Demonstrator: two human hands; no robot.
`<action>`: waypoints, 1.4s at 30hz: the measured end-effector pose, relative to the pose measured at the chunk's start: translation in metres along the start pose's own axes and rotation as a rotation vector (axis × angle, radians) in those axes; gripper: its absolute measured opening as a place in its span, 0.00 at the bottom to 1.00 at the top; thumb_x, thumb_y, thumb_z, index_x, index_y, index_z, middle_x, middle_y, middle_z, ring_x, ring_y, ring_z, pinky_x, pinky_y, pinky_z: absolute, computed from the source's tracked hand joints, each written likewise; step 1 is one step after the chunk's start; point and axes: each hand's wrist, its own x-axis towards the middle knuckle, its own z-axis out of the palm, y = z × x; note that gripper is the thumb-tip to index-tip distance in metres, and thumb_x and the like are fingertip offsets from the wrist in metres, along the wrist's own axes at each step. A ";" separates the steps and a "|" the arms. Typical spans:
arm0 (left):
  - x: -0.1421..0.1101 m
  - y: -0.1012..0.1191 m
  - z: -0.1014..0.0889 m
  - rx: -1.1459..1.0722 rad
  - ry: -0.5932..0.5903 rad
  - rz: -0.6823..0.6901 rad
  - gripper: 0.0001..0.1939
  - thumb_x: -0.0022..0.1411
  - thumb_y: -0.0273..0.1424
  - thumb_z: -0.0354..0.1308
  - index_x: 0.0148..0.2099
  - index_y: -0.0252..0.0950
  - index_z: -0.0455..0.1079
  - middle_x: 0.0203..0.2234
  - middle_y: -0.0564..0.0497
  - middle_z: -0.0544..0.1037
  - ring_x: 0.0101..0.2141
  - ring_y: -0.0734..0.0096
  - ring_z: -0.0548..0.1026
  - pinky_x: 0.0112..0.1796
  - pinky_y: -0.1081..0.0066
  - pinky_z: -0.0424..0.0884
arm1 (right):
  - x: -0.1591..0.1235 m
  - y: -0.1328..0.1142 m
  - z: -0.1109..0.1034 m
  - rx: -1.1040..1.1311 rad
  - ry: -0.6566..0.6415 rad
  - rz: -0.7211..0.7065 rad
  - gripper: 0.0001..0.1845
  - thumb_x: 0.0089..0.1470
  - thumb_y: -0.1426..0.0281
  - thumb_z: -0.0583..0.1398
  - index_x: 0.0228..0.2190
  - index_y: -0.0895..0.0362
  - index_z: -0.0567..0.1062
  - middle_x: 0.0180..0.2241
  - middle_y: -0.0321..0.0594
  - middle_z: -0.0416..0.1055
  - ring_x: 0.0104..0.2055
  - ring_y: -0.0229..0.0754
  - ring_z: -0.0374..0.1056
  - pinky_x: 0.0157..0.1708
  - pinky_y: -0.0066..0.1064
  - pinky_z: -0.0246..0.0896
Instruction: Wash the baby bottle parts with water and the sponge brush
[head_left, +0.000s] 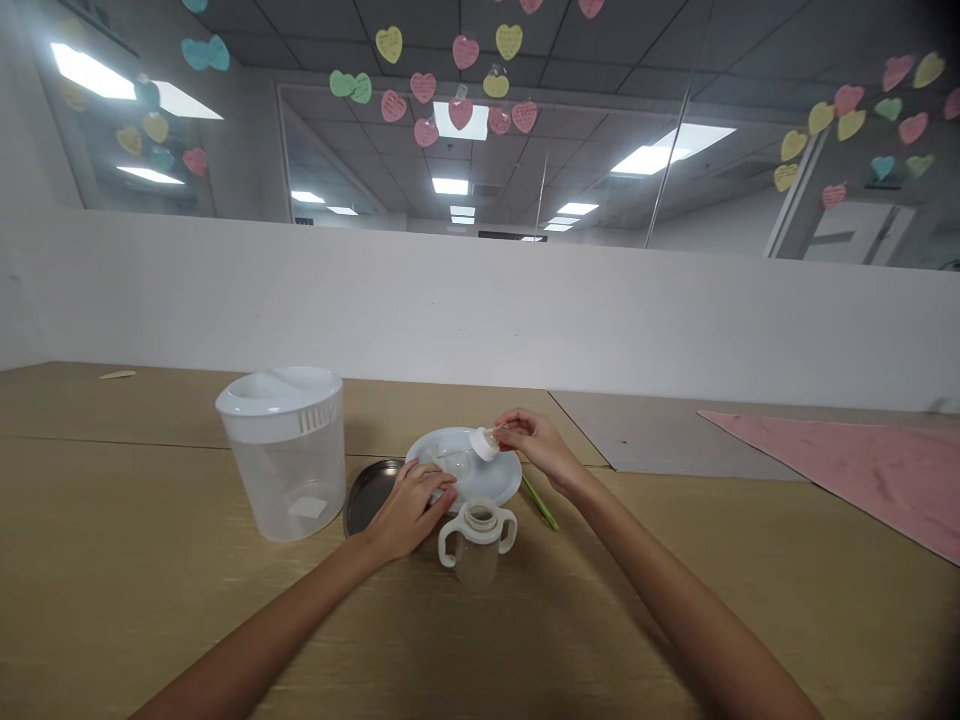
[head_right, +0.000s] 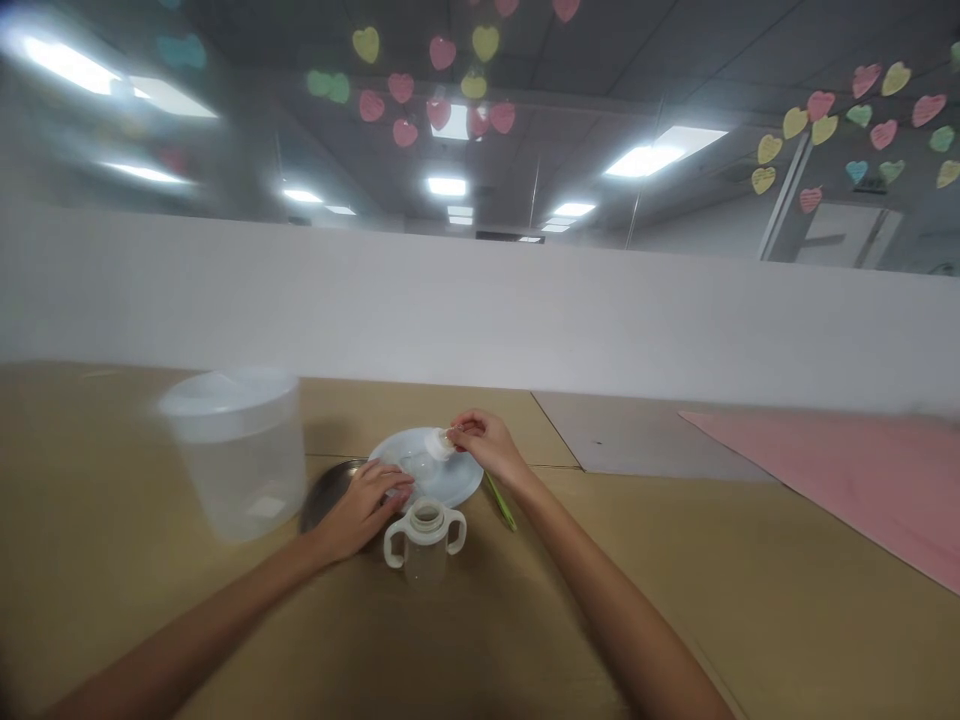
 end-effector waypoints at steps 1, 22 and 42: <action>0.000 0.001 0.000 0.003 -0.002 0.009 0.17 0.64 0.38 0.40 0.44 0.39 0.67 0.41 0.50 0.74 0.46 0.66 0.66 0.54 0.56 0.45 | 0.000 0.000 0.000 -0.002 -0.001 -0.003 0.12 0.35 0.68 0.64 0.25 0.59 0.70 0.25 0.34 0.67 0.28 0.35 0.64 0.31 0.30 0.62; 0.007 0.032 -0.016 -0.385 0.209 -0.090 0.26 0.57 0.40 0.53 0.57 0.38 0.57 0.53 0.46 0.65 0.51 0.62 0.65 0.49 0.64 0.62 | -0.016 -0.011 0.009 -0.093 -0.316 -0.082 0.14 0.40 0.65 0.64 0.29 0.59 0.70 0.26 0.34 0.67 0.28 0.34 0.65 0.30 0.27 0.60; 0.001 0.049 -0.021 -0.294 0.258 0.078 0.19 0.59 0.36 0.52 0.53 0.41 0.62 0.48 0.51 0.71 0.47 0.67 0.69 0.47 0.70 0.64 | -0.024 -0.015 0.015 -0.268 -0.315 -0.224 0.09 0.44 0.65 0.62 0.27 0.58 0.77 0.29 0.39 0.73 0.32 0.38 0.67 0.31 0.27 0.62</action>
